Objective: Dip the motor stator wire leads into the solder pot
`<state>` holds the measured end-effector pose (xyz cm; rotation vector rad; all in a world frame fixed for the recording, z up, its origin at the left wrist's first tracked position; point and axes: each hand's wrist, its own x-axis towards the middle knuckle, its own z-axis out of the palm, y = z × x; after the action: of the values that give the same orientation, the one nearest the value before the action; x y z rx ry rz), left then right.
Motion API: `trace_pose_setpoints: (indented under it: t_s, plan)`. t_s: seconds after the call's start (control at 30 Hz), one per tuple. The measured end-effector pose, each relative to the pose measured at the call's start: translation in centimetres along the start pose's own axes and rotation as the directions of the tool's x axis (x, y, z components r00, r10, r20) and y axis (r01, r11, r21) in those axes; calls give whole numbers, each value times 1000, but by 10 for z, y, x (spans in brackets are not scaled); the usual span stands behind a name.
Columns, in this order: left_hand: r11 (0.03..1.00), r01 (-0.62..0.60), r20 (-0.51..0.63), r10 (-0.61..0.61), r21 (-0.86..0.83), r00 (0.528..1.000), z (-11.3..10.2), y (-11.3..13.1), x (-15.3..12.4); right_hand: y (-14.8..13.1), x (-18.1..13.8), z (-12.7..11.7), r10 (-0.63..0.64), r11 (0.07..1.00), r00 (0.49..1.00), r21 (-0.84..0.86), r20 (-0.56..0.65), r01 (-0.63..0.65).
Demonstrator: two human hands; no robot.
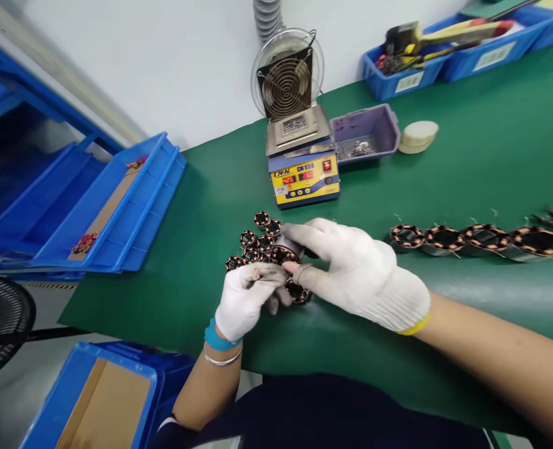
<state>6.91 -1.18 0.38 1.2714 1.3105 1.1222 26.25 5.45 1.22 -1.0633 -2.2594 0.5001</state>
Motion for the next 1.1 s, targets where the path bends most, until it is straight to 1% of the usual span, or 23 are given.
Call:
trace_pose_setpoints:
  t_s: [0.07, 0.1, 0.13, 0.2, 0.23, 0.27, 0.33, 0.4, 0.43, 0.47, 0.5, 0.57, 0.6, 0.63, 0.67, 0.73, 0.77, 0.83, 0.9, 0.97, 1.03, 1.07, 1.1]
  plan:
    - [978, 15, 66, -1, -209, 998, -11, 5, -1, 0, 2, -2, 48, 998, 999, 38, -21, -47]
    - [957, -8, 30, 18, -290, 999, -15, 6, 0, -1, 3, -3, 68, 996, 997, 54, -24, -67]
    - [942, -58, -54, 42, -330, 998, -16, 7, 1, -3, 3, -3, 87, 994, 996, 68, -19, -86]
    - [944, -137, -227, 69, -301, 971, -13, 5, 5, -5, 3, -2, 110, 990, 994, 88, -1, -110]
    - [956, -152, -272, 80, -253, 959, -9, 5, 6, -5, 2, -1, 116, 989, 993, 94, 6, -116]
    - [971, -144, -280, 87, -190, 956, -4, 4, 7, -5, 1, 1, 121, 988, 993, 99, 11, -121]
    - [991, -104, -214, 85, -83, 973, 6, 3, 6, -5, 0, 5, 123, 986, 992, 107, 23, -125]
    - [993, -90, -190, 74, -79, 979, 10, 3, 2, -5, 0, 8, 132, 984, 990, 116, 40, -135]
    - [987, -112, -215, 85, -114, 973, 10, 4, -1, -5, 0, 8, 142, 981, 989, 124, 45, -147]
    - [976, -150, -265, 105, -158, 959, 9, 4, -3, -5, 0, 9, 159, 977, 986, 134, 45, -164]
    - [960, -201, -343, 126, -196, 931, 7, 4, -4, -5, 0, 8, 183, 972, 982, 144, 38, -186]
    - [936, -279, -509, 138, -213, 850, 1, 4, -4, -5, 0, 7, 233, 958, 972, 165, 23, -234]
    - [937, -284, -557, 127, -204, 821, -1, 4, -3, -5, 1, 7, 253, 952, 967, 172, 18, -252]
    - [944, -261, -558, 109, -201, 823, -2, 4, -1, -5, 1, 6, 267, 948, 964, 174, 15, -265]
    - [955, -216, -514, 83, -204, 854, -1, 4, 0, -5, 1, 6, 274, 947, 962, 171, 16, -273]
    - [976, -78, -343, 4, -203, 939, 4, 4, 2, -4, 2, 7, 271, 950, 963, 159, 16, -270]
    - [982, -15, -256, -35, -189, 966, 8, 5, 2, -4, 2, 8, 263, 953, 965, 153, 14, -262]
    - [986, 63, -148, -86, -156, 985, 14, 7, 0, -4, 2, 9, 253, 956, 967, 147, 18, -253]
    - [984, 32, -162, -61, -175, 985, 17, 8, -4, -4, 1, 10, 270, 952, 963, 144, 23, -270]
    - [968, -84, -295, 11, -235, 955, 14, 9, -6, -6, 2, 9, 311, 939, 950, 146, 27, -311]
    - [934, -218, -466, 65, -282, 882, 9, 9, -6, -6, 7, 5, 364, 917, 931, 162, 27, -364]
    - [916, -267, -525, 75, -301, 848, 7, 8, -5, -5, 11, 1, 397, 903, 917, 167, 26, -396]
    - [899, -292, -558, 67, -325, 827, 6, 8, -5, -3, 18, -4, 436, 887, 900, 161, 13, -432]
